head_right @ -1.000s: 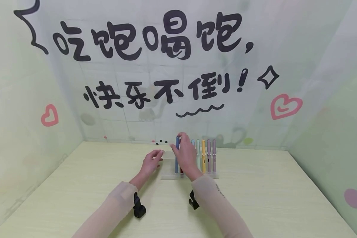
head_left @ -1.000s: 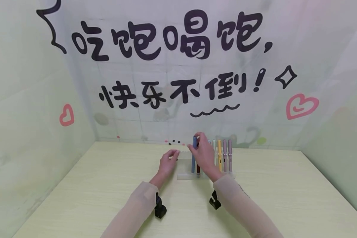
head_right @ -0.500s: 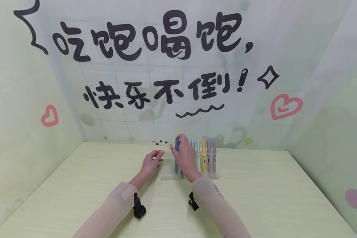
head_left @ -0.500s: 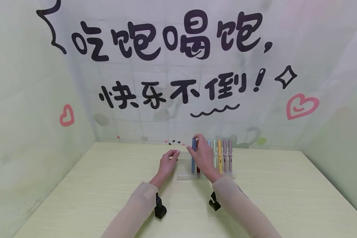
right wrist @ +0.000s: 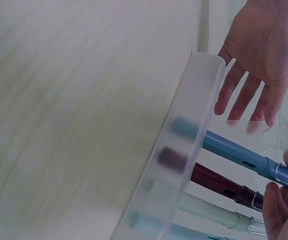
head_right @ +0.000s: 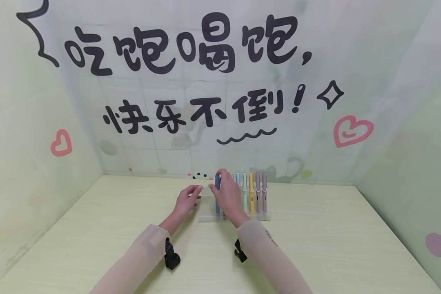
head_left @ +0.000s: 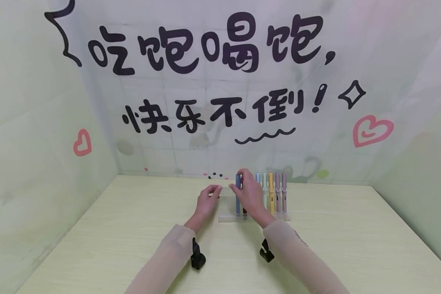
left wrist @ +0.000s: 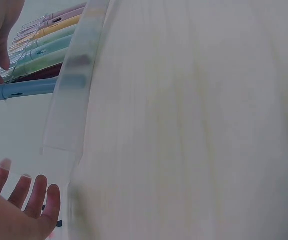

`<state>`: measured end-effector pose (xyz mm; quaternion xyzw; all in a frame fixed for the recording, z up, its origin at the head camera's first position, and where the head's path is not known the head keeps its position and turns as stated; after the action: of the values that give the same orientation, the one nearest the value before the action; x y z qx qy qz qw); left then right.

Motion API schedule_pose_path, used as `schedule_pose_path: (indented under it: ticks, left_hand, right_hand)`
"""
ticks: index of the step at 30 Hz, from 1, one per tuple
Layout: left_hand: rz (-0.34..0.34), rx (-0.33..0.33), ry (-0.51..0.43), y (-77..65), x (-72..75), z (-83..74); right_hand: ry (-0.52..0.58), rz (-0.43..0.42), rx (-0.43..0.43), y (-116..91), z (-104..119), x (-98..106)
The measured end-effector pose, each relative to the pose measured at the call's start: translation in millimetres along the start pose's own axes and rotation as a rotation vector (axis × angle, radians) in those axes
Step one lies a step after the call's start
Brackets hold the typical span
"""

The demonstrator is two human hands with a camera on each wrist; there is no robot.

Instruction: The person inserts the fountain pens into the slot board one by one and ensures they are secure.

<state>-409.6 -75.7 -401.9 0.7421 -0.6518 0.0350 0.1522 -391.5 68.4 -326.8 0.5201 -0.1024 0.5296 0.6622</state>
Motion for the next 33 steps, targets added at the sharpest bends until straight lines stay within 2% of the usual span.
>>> schedule_pose_path:
  ticks: [5, 10, 13, 25, 33]
  left_hand:
    - [-0.007, -0.008, -0.003, -2.2, 0.1, -0.8]
    - [-0.016, -0.02, 0.001, -5.4, 0.0, -3.3]
    - [-0.021, -0.019, 0.002, -6.9, -0.3, -3.8]
    - [-0.031, 0.005, 0.017, -6.8, -1.3, -2.4]
    - [-0.021, 0.008, 0.007, -5.2, -1.1, -2.3]
  right_hand:
    - [0.016, 0.01, 0.041, -2, -2, 4]
    - [0.0, -0.021, 0.138, -4, -3, 11]
    - [-0.007, -0.012, 0.169, -5, -4, 13]
    - [-0.051, 0.202, 0.044, -3, -15, -3]
    - [-0.04, 0.249, 0.0, 0, -18, -9]
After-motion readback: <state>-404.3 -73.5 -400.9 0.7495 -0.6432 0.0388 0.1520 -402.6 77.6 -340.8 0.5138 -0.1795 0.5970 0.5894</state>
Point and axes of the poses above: each hand's wrist, its own y-axis towards the middle knuckle, its own x-axis out of the back of the hand, z = x × y, the point moved 9 cm from there along y, towards the middle knuckle, and after that the axes turned 4 degrees about -y, right-handed, at the moved point
